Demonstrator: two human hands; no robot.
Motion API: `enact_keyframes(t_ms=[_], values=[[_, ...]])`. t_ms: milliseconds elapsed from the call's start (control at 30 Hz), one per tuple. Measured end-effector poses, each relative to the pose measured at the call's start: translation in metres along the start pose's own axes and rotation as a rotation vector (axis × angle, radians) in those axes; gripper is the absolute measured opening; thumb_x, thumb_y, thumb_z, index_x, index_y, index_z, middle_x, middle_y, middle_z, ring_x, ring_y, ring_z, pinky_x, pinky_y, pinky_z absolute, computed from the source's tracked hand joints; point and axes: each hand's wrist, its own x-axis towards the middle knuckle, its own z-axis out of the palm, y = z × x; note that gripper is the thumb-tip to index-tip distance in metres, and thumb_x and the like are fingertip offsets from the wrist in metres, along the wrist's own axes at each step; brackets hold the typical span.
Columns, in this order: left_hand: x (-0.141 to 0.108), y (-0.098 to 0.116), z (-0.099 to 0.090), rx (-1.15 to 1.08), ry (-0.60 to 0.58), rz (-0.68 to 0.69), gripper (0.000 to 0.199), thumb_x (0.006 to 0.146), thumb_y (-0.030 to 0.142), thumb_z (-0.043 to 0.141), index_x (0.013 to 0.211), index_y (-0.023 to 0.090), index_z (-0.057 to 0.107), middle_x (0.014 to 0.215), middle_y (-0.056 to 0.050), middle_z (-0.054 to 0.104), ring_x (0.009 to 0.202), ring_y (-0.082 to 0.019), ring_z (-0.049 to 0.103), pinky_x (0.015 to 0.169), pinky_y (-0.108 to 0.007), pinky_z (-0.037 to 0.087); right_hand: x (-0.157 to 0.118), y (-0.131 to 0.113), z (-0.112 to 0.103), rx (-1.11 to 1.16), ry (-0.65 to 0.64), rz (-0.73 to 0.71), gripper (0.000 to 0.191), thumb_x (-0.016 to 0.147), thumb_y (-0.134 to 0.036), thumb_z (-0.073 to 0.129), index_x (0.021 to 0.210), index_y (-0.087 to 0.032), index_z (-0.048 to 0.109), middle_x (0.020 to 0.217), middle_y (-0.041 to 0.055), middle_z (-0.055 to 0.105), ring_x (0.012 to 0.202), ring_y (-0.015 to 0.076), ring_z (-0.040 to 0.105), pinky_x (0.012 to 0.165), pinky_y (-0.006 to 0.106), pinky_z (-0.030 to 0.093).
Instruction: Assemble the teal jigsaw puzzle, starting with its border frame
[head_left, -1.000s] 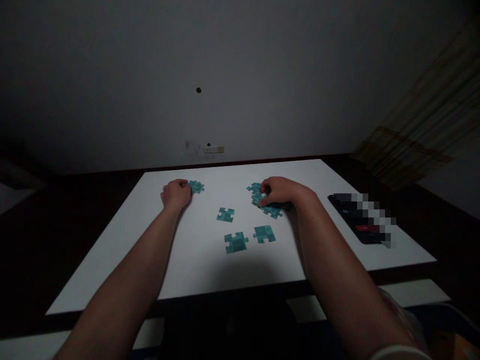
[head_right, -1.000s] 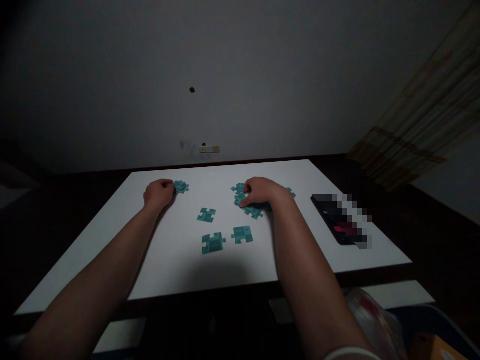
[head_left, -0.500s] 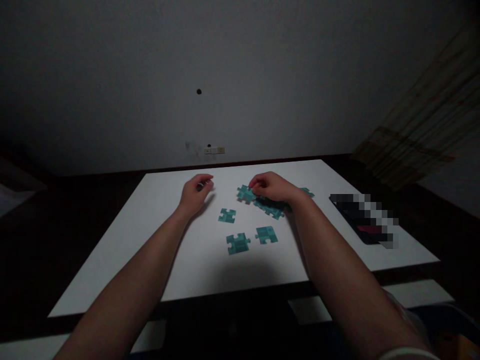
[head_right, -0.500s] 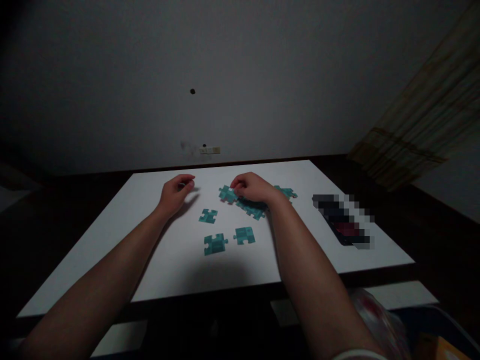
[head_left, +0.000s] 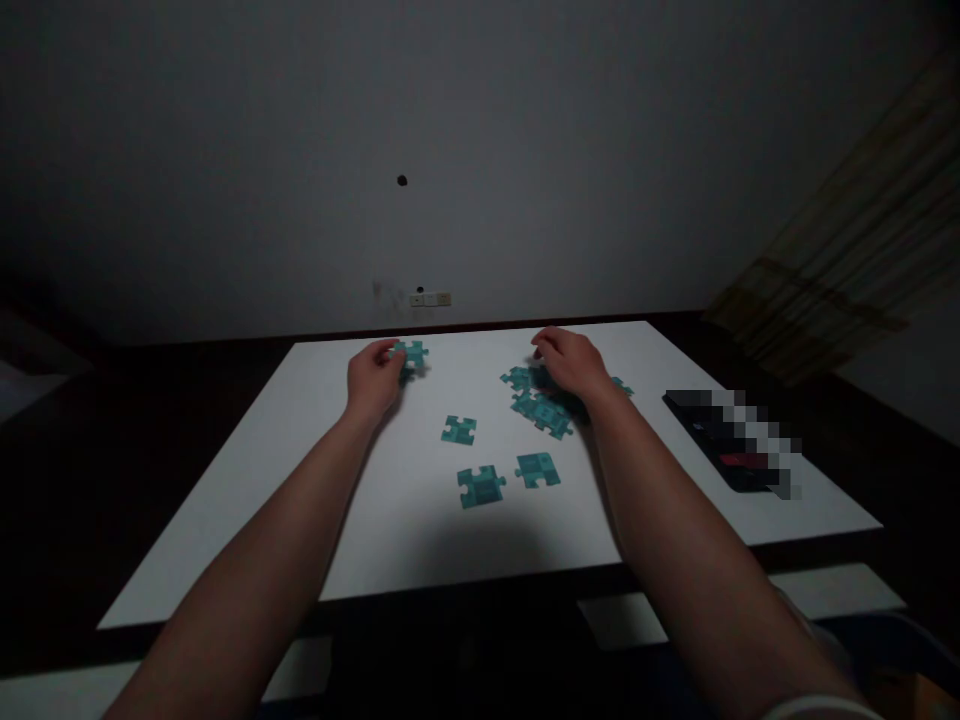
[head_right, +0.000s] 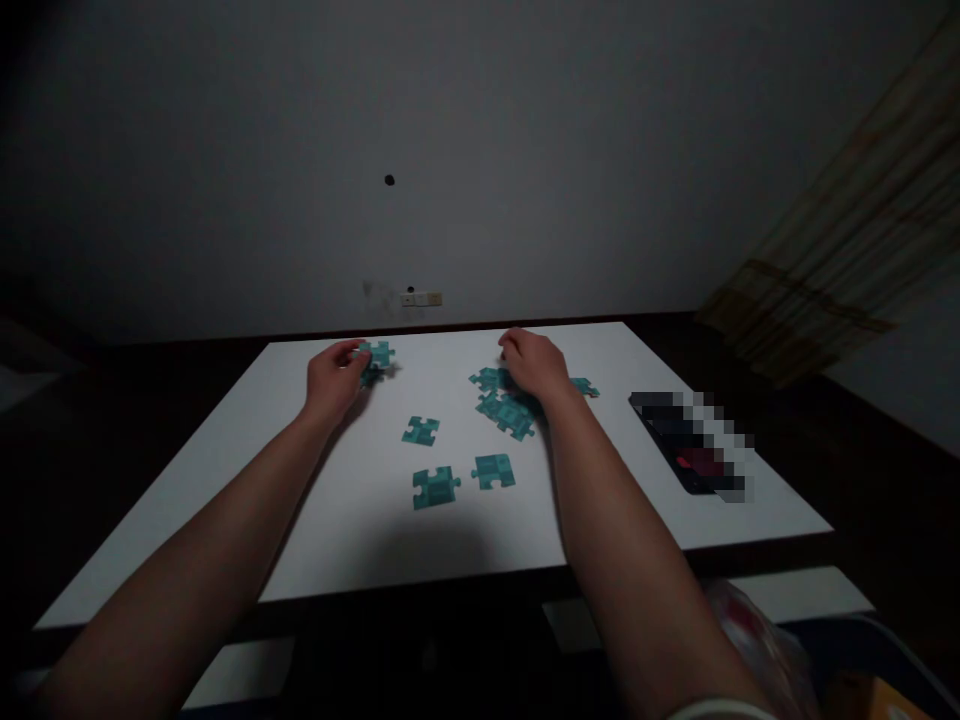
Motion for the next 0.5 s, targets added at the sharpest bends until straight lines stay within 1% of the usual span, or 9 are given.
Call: enact_keyframes(t_ms=[33, 100, 133, 200, 267, 367, 433, 500], values=[[0.005, -0.005, -0.004, 0.050, 0.049, -0.014, 0.029, 0.092, 0.039, 0.084, 0.115, 0.022, 0.086, 0.095, -0.010, 0.082, 0.087, -0.028, 0.076, 0.090, -0.046, 0.061, 0.001, 0.007, -0.003, -0.067, -0.002, 0.016, 0.034, 0.109, -0.026, 0.057, 0.124, -0.022, 0.087, 0.123, 0.0135, 0.089, 0.116, 0.0336, 0.080, 0.097, 0.041, 0.056], [0.011, -0.012, -0.011, 0.158, 0.108, -0.024, 0.025, 0.092, 0.037, 0.084, 0.113, 0.024, 0.086, 0.093, -0.010, 0.081, 0.089, -0.031, 0.076, 0.094, -0.049, 0.061, 0.002, 0.016, -0.005, -0.160, -0.068, 0.007, 0.037, 0.107, -0.021, 0.057, 0.125, -0.021, 0.089, 0.132, 0.0160, 0.087, 0.125, 0.0349, 0.078, 0.103, 0.041, 0.056], [0.012, -0.014, -0.013, 0.214, 0.124, -0.025, 0.023, 0.091, 0.036, 0.085, 0.112, 0.026, 0.085, 0.094, -0.010, 0.081, 0.092, -0.032, 0.077, 0.097, -0.052, 0.060, 0.002, 0.019, -0.004, -0.196, -0.118, -0.010, 0.035, 0.106, -0.021, 0.060, 0.124, -0.020, 0.090, 0.134, 0.0171, 0.087, 0.127, 0.0353, 0.078, 0.105, 0.041, 0.056], [0.012, -0.014, -0.016, 0.337, 0.136, -0.041, 0.024, 0.093, 0.033, 0.084, 0.116, 0.027, 0.084, 0.102, -0.012, 0.084, 0.106, -0.037, 0.079, 0.105, -0.057, 0.058, 0.002, 0.021, -0.002, -0.257, -0.212, -0.047, 0.032, 0.101, -0.024, 0.069, 0.123, -0.018, 0.091, 0.135, 0.0189, 0.086, 0.127, 0.0361, 0.078, 0.109, 0.041, 0.057], [0.009, -0.010, -0.017, 0.480, 0.118, -0.094, 0.029, 0.096, 0.032, 0.080, 0.125, 0.028, 0.083, 0.116, -0.015, 0.086, 0.125, -0.042, 0.077, 0.113, -0.063, 0.055, 0.002, 0.022, 0.001, -0.302, -0.277, -0.066, 0.036, 0.095, -0.026, 0.077, 0.126, -0.016, 0.092, 0.134, 0.0205, 0.086, 0.125, 0.0376, 0.078, 0.110, 0.041, 0.057], [0.006, -0.001, -0.017, 0.671, 0.036, -0.217, 0.040, 0.102, 0.034, 0.074, 0.142, 0.026, 0.078, 0.140, -0.020, 0.083, 0.146, -0.046, 0.067, 0.121, -0.067, 0.051, 0.002, 0.023, 0.001, -0.291, -0.305, -0.066, 0.040, 0.088, -0.022, 0.081, 0.126, -0.014, 0.091, 0.132, 0.0215, 0.086, 0.122, 0.0379, 0.079, 0.109, 0.042, 0.058], [0.006, 0.003, -0.016, 0.734, -0.012, -0.276, 0.046, 0.104, 0.037, 0.072, 0.148, 0.023, 0.075, 0.149, -0.022, 0.079, 0.152, -0.049, 0.063, 0.123, -0.067, 0.049, 0.002, 0.023, 0.000, -0.220, -0.295, -0.045, 0.037, 0.085, -0.020, 0.082, 0.120, -0.014, 0.091, 0.125, 0.0196, 0.087, 0.115, 0.0350, 0.079, 0.104, 0.039, 0.059], [0.006, 0.004, -0.015, 0.765, -0.034, -0.313, 0.051, 0.103, 0.038, 0.071, 0.151, 0.022, 0.074, 0.153, -0.023, 0.077, 0.154, -0.050, 0.061, 0.124, -0.067, 0.048, 0.002, 0.022, -0.001, -0.087, -0.263, 0.007, 0.026, 0.085, -0.020, 0.083, 0.110, -0.016, 0.089, 0.112, 0.0156, 0.087, 0.103, 0.0305, 0.079, 0.094, 0.037, 0.061]])
